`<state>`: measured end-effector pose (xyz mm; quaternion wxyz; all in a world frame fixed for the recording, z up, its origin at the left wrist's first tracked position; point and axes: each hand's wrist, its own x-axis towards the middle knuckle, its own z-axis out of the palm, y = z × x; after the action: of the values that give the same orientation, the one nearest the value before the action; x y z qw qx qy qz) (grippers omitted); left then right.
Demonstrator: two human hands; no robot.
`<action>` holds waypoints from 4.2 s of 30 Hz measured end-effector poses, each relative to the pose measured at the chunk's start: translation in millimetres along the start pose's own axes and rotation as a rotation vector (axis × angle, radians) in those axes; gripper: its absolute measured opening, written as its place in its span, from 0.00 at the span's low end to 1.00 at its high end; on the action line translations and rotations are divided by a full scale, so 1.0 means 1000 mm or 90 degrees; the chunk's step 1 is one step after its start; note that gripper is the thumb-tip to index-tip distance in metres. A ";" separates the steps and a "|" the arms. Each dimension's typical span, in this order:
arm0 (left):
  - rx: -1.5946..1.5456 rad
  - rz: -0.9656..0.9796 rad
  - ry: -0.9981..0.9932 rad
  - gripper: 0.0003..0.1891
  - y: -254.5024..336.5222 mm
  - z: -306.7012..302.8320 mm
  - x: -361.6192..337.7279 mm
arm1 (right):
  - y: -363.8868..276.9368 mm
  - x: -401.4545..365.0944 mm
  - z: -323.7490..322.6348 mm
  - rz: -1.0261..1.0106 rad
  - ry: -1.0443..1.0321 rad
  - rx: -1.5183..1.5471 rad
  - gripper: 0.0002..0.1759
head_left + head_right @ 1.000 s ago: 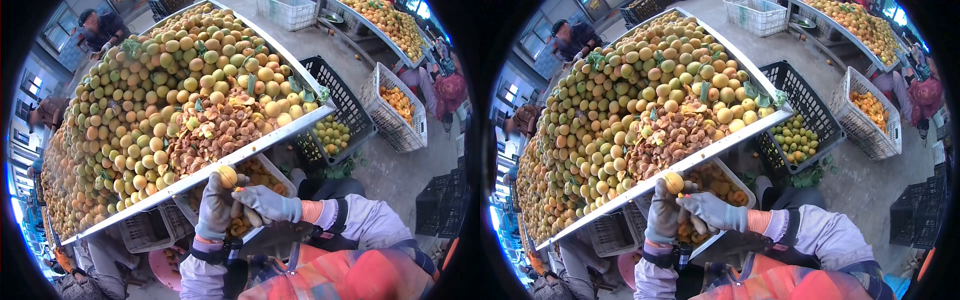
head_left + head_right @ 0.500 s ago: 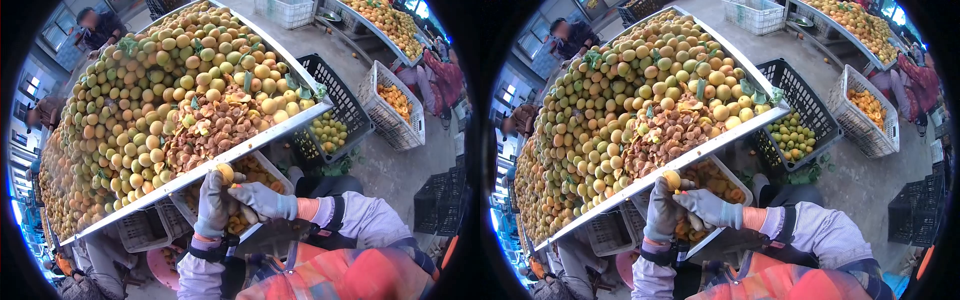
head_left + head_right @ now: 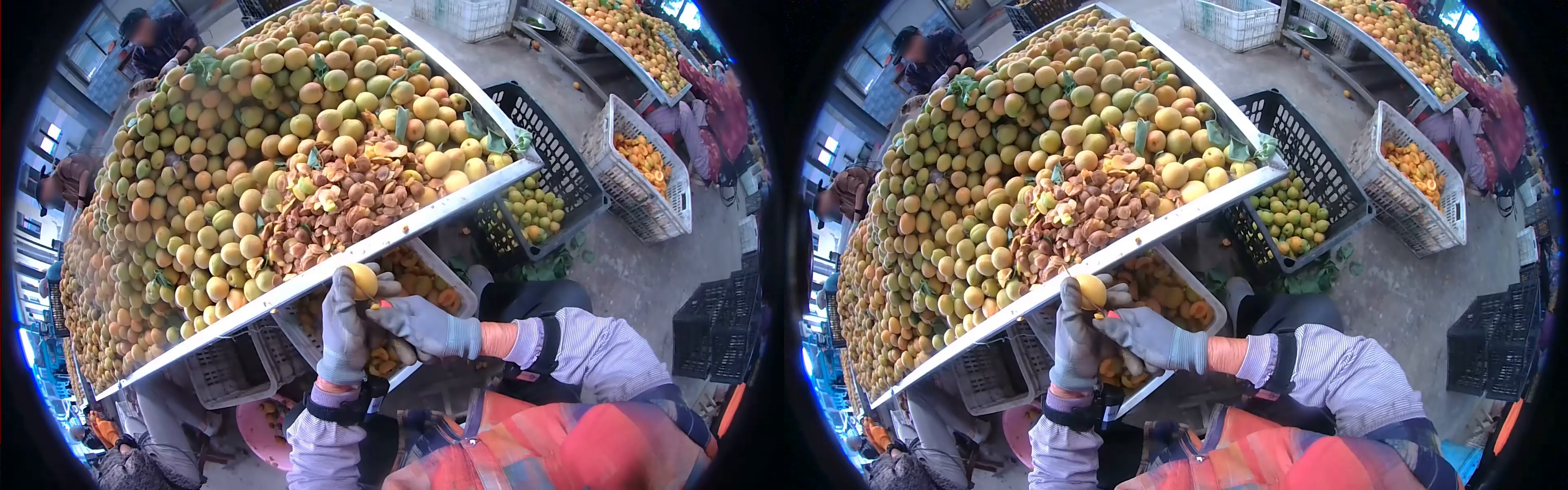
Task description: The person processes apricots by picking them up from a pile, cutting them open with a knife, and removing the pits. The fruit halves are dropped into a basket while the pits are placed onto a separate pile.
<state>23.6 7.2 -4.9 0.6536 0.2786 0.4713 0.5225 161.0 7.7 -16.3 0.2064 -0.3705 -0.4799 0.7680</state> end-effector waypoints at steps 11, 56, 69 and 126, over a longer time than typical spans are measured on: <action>0.143 0.091 -0.020 0.26 0.011 -0.007 0.001 | -0.033 -0.019 -0.006 0.074 -0.198 0.247 0.30; 0.475 0.420 0.090 0.21 0.017 -0.039 0.015 | -0.056 0.063 0.031 -0.473 0.317 -0.376 0.25; -0.212 0.073 -0.022 0.23 0.057 -0.004 -0.017 | -0.071 0.058 0.011 -0.154 -0.010 0.274 0.25; -0.050 -0.128 -0.218 0.24 0.012 0.006 -0.012 | -0.103 0.013 -0.020 -0.378 0.070 0.049 0.17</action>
<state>23.7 0.1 11.7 0.7835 0.2893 0.3580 0.4175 163.8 74.5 65.0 0.4615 -0.2471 -0.5261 0.6702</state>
